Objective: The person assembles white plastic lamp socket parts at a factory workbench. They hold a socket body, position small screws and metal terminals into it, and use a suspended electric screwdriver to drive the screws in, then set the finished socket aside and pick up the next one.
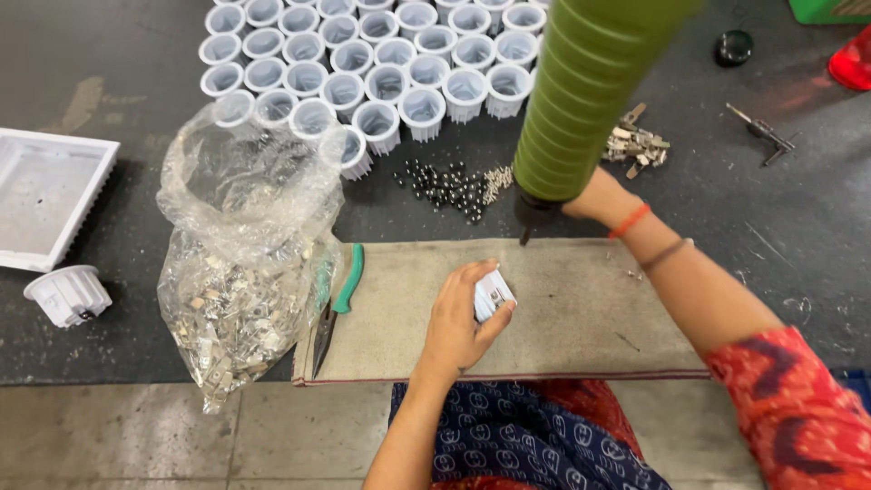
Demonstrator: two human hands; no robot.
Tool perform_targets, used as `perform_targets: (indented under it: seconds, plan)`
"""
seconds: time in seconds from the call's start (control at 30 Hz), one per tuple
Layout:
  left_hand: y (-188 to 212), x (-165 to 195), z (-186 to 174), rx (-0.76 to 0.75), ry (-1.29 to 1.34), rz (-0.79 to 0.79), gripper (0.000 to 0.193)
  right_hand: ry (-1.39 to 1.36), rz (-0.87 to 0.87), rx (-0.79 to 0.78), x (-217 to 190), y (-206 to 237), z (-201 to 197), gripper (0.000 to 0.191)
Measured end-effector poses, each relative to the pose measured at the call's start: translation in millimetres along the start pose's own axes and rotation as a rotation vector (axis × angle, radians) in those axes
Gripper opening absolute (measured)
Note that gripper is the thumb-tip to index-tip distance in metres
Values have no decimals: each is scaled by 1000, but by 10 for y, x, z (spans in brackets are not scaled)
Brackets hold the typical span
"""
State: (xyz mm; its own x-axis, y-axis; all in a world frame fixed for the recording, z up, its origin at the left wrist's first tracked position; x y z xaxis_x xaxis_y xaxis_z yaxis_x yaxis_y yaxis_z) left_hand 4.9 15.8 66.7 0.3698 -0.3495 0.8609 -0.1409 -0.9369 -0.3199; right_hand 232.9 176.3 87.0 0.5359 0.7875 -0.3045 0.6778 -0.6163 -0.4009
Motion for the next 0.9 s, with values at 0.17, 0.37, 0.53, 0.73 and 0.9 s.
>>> perform_targets:
  seconds: [0.17,0.37,0.53,0.73,0.9]
  plan:
    - [-30,34,-4,-5,1,-20,56,-339,136,-116,-842,256,-155,12]
    - [-40,63,-5,-12,7,-44,58,-14,-290,-78,-1712,182,-219,18]
    - [-30,79,-8,-23,-3,-31,63,104,-329,-145,-1783,118,-175,17]
    - [-40,79,-16,-11,12,-18,62,-110,-241,-90,-1622,108,-99,12]
    - [-39,84,-17,-5,24,-25,58,-519,149,-166,-1349,112,33,12]
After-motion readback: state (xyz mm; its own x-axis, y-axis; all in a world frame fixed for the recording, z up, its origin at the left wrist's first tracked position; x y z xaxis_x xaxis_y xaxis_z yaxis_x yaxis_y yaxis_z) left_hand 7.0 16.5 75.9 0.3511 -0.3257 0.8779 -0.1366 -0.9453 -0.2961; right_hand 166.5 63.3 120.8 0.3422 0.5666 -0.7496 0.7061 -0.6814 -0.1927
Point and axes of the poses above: each hand's wrist, its own y-axis away from the middle knuckle, its own z-axis out of the palm, x = y × z, the point moved 4 cm from there along -y, towards the middle knuckle, and after that the axes turned 12 degrees about -z, right-handed, at the moved point
